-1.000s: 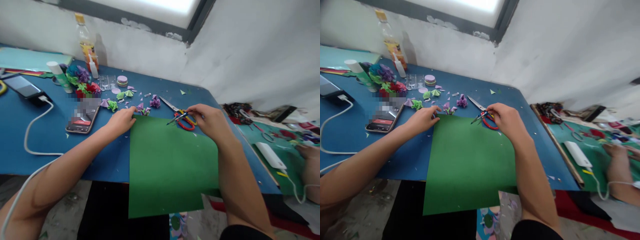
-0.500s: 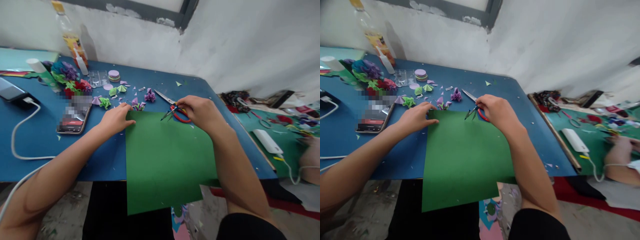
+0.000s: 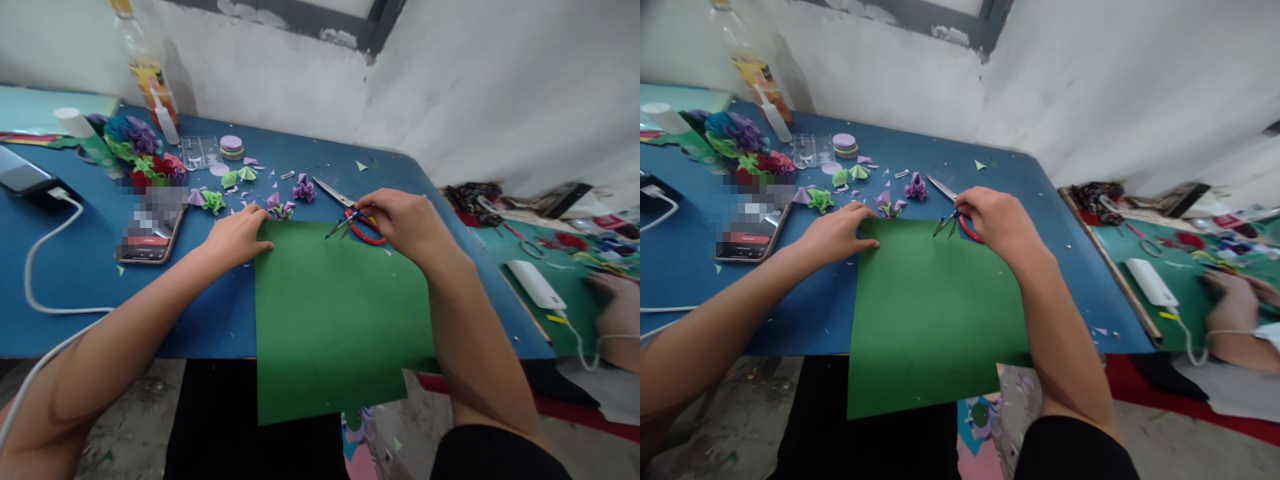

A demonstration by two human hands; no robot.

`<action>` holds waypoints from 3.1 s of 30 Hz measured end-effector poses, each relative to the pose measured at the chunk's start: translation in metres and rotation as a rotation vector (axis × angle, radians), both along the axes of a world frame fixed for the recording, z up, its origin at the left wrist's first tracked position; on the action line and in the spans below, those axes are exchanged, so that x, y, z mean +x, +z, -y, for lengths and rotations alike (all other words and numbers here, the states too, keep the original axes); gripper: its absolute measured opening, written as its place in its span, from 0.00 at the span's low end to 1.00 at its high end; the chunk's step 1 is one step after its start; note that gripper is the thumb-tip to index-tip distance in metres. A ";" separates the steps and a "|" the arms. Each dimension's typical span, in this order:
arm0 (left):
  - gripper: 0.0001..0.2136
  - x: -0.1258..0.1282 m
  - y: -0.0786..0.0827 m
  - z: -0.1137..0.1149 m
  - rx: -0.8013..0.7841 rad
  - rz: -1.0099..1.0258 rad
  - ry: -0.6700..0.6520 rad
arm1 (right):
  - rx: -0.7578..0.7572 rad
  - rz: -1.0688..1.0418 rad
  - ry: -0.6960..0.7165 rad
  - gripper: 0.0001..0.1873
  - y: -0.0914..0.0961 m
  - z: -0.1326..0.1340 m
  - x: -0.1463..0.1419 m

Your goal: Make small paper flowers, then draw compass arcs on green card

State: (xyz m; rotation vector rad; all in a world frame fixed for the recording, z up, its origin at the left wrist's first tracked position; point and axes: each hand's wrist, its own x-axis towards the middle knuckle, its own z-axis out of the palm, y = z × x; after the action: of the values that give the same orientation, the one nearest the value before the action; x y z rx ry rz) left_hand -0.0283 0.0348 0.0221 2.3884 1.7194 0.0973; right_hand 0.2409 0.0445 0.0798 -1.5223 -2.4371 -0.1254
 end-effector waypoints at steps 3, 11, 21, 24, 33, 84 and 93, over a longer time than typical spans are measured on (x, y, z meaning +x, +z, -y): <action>0.23 0.000 0.000 0.000 0.008 0.002 0.000 | -0.007 0.013 0.002 0.13 0.001 0.001 -0.002; 0.23 -0.001 -0.003 -0.001 0.007 0.014 -0.016 | 0.036 0.048 0.032 0.14 0.001 0.004 -0.001; 0.23 -0.001 -0.003 -0.001 -0.001 0.017 -0.017 | 0.039 0.085 0.034 0.13 0.000 0.005 -0.002; 0.24 -0.001 -0.002 -0.001 -0.006 0.015 -0.017 | 0.039 0.100 0.034 0.14 0.000 0.005 -0.003; 0.23 -0.001 -0.002 0.000 -0.004 0.009 -0.017 | 0.048 0.167 0.034 0.13 0.003 0.007 -0.007; 0.23 -0.002 -0.003 0.000 -0.003 0.013 -0.032 | -0.157 -0.117 0.155 0.14 0.004 -0.010 -0.005; 0.22 -0.002 -0.002 0.000 -0.012 0.001 -0.029 | -0.312 -0.273 0.249 0.13 0.006 0.004 0.010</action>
State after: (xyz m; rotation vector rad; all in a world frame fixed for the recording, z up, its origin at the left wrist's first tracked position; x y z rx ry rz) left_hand -0.0300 0.0350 0.0202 2.4035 1.6791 0.0837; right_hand 0.2506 0.0410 0.0855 -1.2303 -2.4739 0.4975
